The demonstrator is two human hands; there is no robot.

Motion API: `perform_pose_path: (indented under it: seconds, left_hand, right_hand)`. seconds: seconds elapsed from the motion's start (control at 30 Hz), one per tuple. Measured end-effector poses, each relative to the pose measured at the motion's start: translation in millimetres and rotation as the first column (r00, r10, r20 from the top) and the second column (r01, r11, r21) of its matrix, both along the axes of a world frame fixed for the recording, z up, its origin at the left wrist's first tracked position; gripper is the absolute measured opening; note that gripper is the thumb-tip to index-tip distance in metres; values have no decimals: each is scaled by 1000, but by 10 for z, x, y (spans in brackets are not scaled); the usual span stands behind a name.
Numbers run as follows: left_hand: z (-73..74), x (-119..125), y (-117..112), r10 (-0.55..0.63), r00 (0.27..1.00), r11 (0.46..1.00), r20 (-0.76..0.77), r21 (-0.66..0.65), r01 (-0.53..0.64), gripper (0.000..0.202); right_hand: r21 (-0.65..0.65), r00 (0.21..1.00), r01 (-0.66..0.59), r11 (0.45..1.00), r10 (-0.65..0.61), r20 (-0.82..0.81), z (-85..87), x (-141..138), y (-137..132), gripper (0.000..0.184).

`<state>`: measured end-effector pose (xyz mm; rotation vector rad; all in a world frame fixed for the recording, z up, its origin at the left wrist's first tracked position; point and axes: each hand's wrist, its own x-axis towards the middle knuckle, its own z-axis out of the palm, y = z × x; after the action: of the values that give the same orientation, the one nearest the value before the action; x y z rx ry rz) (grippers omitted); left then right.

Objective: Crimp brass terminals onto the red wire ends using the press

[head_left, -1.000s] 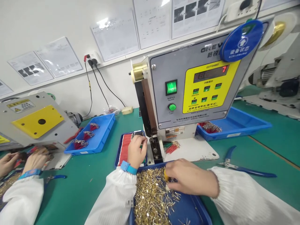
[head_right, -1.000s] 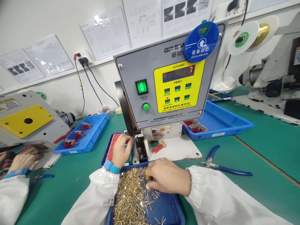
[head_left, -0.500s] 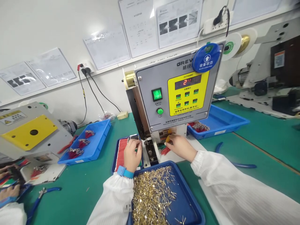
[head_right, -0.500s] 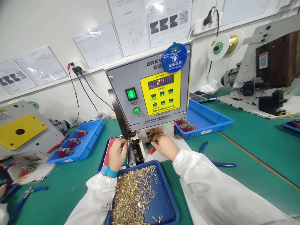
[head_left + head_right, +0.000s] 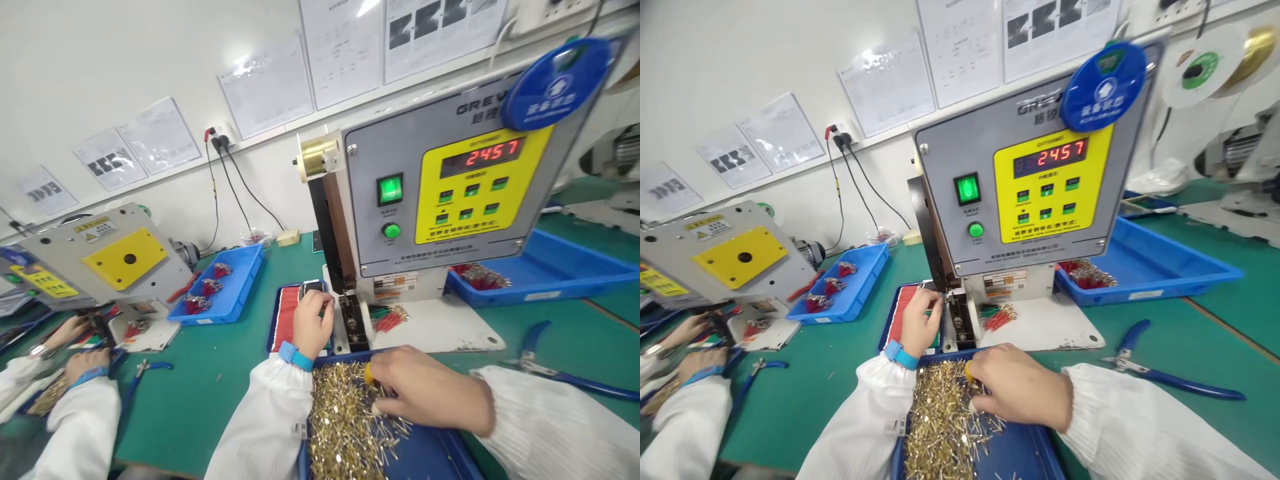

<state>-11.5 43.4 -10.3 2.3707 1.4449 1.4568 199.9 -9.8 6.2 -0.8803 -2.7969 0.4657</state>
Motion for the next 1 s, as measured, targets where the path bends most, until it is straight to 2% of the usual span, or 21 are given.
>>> perform_pose_path:
  seconds: [0.07, 0.3, 0.4, 0.47, 0.53, 0.63, 0.73, 0.87, 1.0]
  left_hand:
    - [-4, 0, -6, 10, 1000, 1000, -8, -12, -10, 12]
    - [7, 9, -8, 26, 999, 997, -43, -72, -29, 14]
    - [45, -72, 32, 69, 992, 993, -104, -84, -78, 15]
    - [76, -199, 80, 135, 974, 982, -183, -107, -156, 17]
    - [103, -376, 132, 250, 931, 946, -264, -139, -293, 18]
    - [127, -667, 191, 415, 837, 827, -357, -236, -511, 20]
    - [120, -880, 214, 434, 792, 732, -429, -344, -588, 18]
    - [66, -955, 215, 389, 799, 719, -458, -392, -574, 14]
    - [-2, -909, 230, 362, 800, 716, -479, -406, -568, 13]
  right_hand:
    - [-29, 1000, -13, 999, 13, -18, -46, -52, -53, 14]
    - [-109, 997, 11, 994, -19, -73, -109, -79, -22, 20]
    - [-127, 997, 24, 992, -32, -67, -88, -70, -18, 22]
    - [-139, 997, 37, 990, -46, -58, -67, -65, -17, 23]
    - [-150, 996, 46, 988, -57, -75, -51, -59, -14, 23]
    - [-139, 990, 53, 989, -70, -123, -49, -45, -8, 21]
    - [-132, 981, 76, 988, -98, -169, -93, -32, -3, 21]
    - [-138, 967, 151, 979, -175, -183, -181, -29, 9, 21]
    - [-145, 973, 144, 979, -167, -159, -191, -38, 18, 21]
